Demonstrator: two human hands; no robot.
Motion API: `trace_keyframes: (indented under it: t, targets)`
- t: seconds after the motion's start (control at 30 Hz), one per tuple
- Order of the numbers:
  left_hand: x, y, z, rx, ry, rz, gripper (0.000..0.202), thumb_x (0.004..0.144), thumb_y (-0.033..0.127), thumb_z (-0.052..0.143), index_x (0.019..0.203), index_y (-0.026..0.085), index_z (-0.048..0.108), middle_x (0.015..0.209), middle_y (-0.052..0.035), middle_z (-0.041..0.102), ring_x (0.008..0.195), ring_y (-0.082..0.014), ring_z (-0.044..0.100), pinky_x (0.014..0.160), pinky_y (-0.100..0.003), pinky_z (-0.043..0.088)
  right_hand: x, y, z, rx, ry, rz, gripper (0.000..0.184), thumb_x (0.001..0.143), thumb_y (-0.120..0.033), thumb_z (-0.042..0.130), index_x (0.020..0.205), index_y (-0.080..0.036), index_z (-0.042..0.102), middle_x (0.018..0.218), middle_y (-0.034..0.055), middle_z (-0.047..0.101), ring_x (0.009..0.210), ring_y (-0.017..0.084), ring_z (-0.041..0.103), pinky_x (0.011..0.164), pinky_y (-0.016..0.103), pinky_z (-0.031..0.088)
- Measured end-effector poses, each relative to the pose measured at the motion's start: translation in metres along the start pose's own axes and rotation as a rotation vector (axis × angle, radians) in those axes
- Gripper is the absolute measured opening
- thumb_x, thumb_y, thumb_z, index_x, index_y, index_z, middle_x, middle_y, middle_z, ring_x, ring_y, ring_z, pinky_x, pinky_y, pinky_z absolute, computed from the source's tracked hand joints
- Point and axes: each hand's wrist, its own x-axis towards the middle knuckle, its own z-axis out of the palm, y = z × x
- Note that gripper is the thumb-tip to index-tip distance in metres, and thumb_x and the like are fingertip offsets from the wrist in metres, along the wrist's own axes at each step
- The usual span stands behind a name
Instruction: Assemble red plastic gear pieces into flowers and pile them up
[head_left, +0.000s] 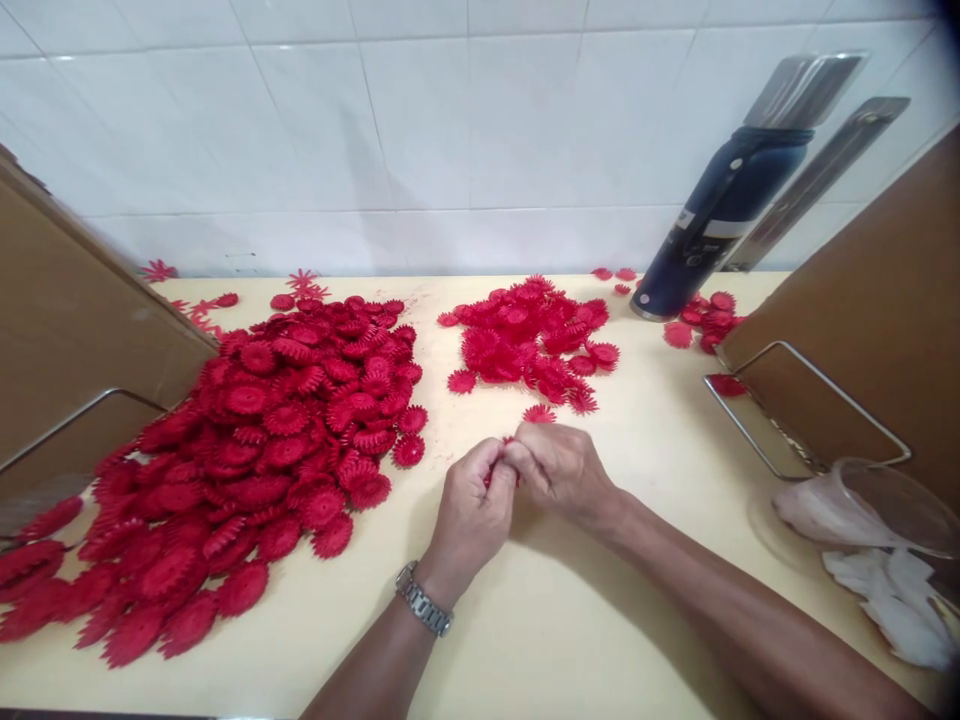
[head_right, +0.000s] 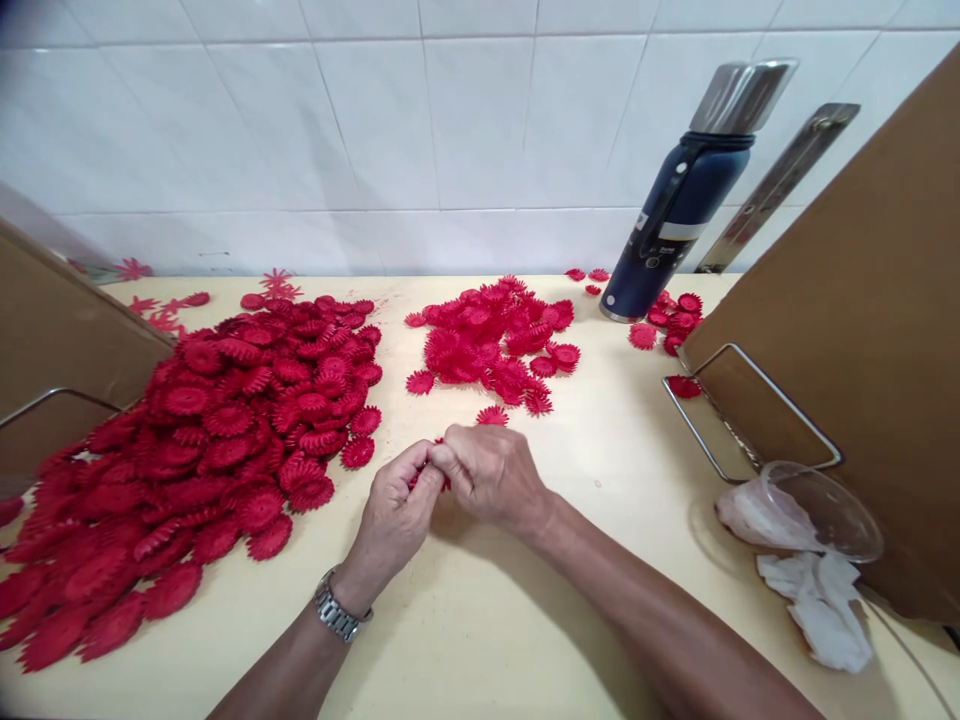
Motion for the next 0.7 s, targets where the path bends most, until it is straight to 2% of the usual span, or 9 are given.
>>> trace_keyframes:
  t: [0.07,0.17,0.3,0.4,0.47,0.53,0.7]
  targets:
    - [0.001,-0.001,-0.001,-0.006,-0.016,0.008,0.021,0.083,0.027,0.041,0.064,0.019,0.044,0.058,0.0045,0.039,0.056,-0.0099,0.035,0.052,-0.021,0.03,0.0,0.0,-0.001,0.028,0.0,0.038,0.038,0.092,-0.033,0.027,0.057,-0.021,0.034,0.049,-0.0018,0.037,0.046,0.011,0.032,0.048,0.026,0.025]
    - [0.002,-0.001,-0.003,-0.038,0.01,-0.014,0.02,0.084,0.028,0.042,0.067,0.018,0.047,0.061,0.0036,0.044,0.056,-0.0096,0.038,0.052,-0.02,0.032,0.001,0.001,-0.006,0.204,-0.05,0.112,0.035,0.092,-0.034,0.028,0.061,-0.02,0.037,0.053,-0.0015,0.041,0.048,0.01,0.038,0.049,0.024,0.029]
    - [0.003,0.0,-0.006,-0.041,0.016,-0.062,0.019,0.082,0.03,0.047,0.068,0.018,0.049,0.056,0.0051,0.039,0.05,-0.0085,0.034,0.047,-0.02,0.029,0.004,0.004,-0.018,0.413,-0.08,0.272,0.037,0.091,-0.043,0.031,0.066,-0.019,0.045,0.055,-0.0018,0.044,0.05,0.01,0.041,0.049,0.023,0.033]
    - [0.004,0.001,-0.007,-0.056,0.034,-0.069,0.018,0.081,0.029,0.049,0.066,0.018,0.051,0.055,0.0049,0.043,0.05,-0.0083,0.038,0.048,-0.019,0.031,0.008,0.004,-0.025,0.569,-0.128,0.308,0.037,0.088,-0.048,0.037,0.079,-0.016,0.053,0.065,0.001,0.053,0.058,0.011,0.048,0.053,0.024,0.038]
    - [0.004,0.0,-0.007,-0.062,0.059,-0.057,0.016,0.08,0.028,0.05,0.067,0.017,0.052,0.057,0.0044,0.047,0.052,-0.0085,0.041,0.049,-0.019,0.032,0.009,0.003,-0.026,0.67,-0.201,0.33,0.034,0.085,-0.046,0.043,0.084,-0.015,0.056,0.071,0.0029,0.058,0.062,0.012,0.052,0.056,0.025,0.041]
    - [0.004,-0.001,-0.006,-0.046,0.079,-0.043,0.015,0.079,0.028,0.051,0.068,0.017,0.054,0.059,0.0044,0.048,0.053,-0.0084,0.041,0.05,-0.019,0.033,0.008,0.002,-0.025,0.722,-0.228,0.356,0.028,0.084,-0.04,0.047,0.079,-0.015,0.056,0.069,0.0028,0.058,0.063,0.013,0.053,0.058,0.025,0.042]
    - [0.003,-0.002,-0.005,0.0,0.125,-0.042,0.012,0.076,0.026,0.053,0.068,0.017,0.055,0.061,0.0042,0.049,0.054,-0.0088,0.04,0.052,-0.02,0.033,0.005,0.0,-0.017,0.737,-0.163,0.398,0.016,0.081,-0.027,0.051,0.071,-0.015,0.055,0.064,0.0005,0.056,0.06,0.011,0.053,0.057,0.024,0.042]
